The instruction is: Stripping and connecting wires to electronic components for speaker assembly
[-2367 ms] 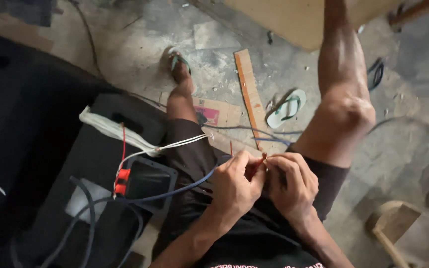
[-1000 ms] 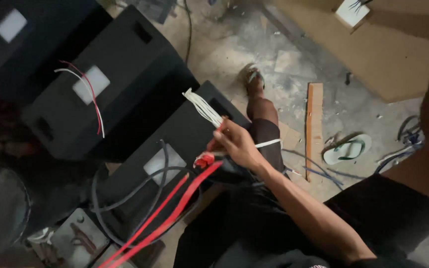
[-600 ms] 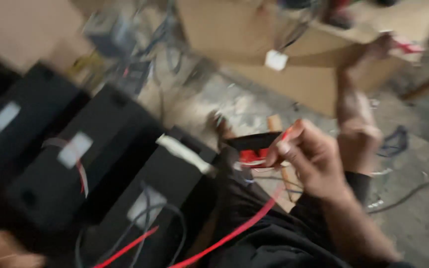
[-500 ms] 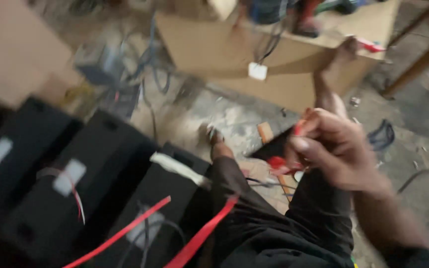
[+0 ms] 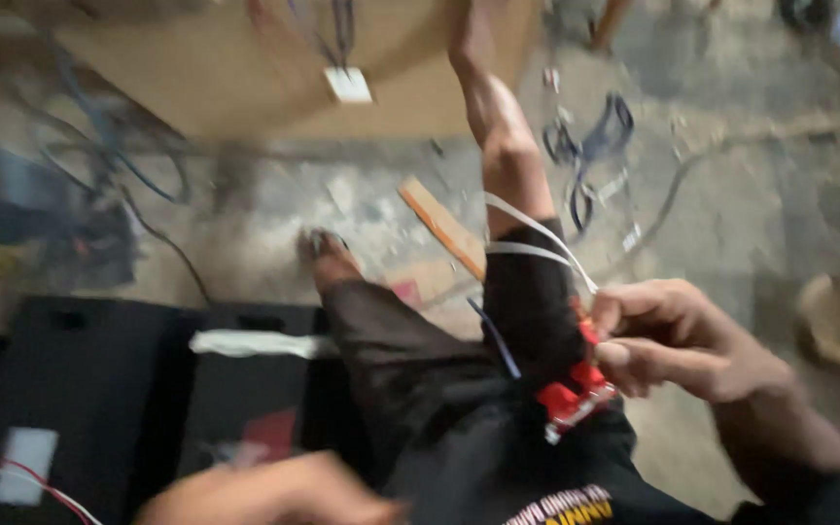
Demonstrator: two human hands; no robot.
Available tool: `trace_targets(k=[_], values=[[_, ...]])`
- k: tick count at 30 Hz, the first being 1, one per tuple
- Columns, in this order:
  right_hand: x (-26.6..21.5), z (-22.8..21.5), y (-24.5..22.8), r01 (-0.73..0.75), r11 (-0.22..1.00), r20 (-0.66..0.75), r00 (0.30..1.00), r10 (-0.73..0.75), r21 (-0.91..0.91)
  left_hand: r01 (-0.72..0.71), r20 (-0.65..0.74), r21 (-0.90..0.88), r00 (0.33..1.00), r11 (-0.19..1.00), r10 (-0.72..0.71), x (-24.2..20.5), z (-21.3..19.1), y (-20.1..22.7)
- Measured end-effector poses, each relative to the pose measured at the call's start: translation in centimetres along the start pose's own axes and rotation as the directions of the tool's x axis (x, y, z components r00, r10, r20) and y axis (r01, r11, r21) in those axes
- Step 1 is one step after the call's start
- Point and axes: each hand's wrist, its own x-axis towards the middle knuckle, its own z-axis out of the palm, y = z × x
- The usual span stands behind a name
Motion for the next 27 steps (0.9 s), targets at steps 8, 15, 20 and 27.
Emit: trace_targets(k=[8, 15, 20, 27], values=[[-1.4, -1.3, 4.2, 0.275, 0.948, -0.181, 0.936, -0.302, -0.162, -0.251, -0.286, -0.713, 0.957, 0.654, 0.055, 15.5, 6.4, 0.3], [3.9, -2.3, 0.9, 0.15, 0.809, -0.172, 0.94, -0.295, -0.568, -0.423, -0.61, -0.315, 0.776, 0.85, 0.16, 16.1, 4.6, 4.3], [7.4, -3.1, 2.2, 0.221, 0.749, -0.073, 0.938, -0.338, -0.625, -0.436, -0.749, -0.011, 0.6, 0.9, 0.281, 16.9, 2.5, 5.8], [8.7, -3.5, 6.1, 0.128, 0.722, -0.214, 0.907, -0.362, -0.68, -0.354, -0.728, -0.266, 0.684, 0.897, 0.054, 18.5, 0.4, 3.4]])
